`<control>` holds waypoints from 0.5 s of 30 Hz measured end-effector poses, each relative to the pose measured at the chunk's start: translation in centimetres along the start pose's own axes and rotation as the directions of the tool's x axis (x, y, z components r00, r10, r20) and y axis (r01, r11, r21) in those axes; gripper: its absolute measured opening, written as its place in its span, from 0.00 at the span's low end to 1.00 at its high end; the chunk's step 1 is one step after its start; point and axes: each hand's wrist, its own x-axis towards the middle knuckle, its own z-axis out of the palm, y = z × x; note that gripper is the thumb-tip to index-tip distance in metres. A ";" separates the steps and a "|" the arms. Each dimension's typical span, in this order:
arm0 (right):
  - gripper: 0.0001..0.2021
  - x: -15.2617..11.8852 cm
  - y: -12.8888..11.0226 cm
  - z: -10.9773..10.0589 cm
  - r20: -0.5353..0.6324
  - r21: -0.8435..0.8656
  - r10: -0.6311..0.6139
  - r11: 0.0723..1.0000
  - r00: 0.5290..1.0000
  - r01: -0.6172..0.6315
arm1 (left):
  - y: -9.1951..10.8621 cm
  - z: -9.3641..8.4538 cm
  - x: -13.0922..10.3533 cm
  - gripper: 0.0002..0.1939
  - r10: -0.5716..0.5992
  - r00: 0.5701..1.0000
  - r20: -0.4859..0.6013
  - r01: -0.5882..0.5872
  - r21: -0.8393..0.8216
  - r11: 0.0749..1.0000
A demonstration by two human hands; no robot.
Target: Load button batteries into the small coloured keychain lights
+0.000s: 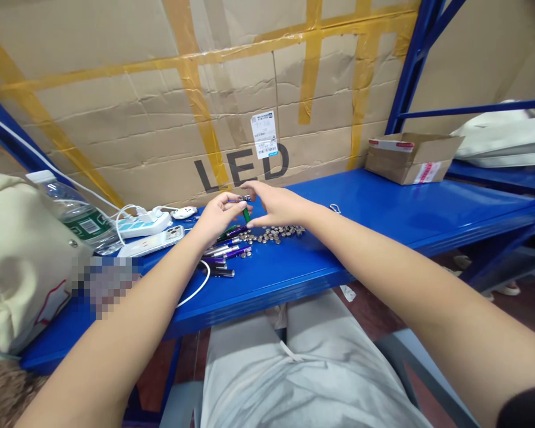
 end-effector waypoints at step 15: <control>0.35 -0.1 -0.4 0.8 0.020 -0.110 -0.098 0.989 0.995 0.099 | 0.0 -0.3 0.0 0.20 -0.033 0.998 0.056 0.040 -0.130 0.991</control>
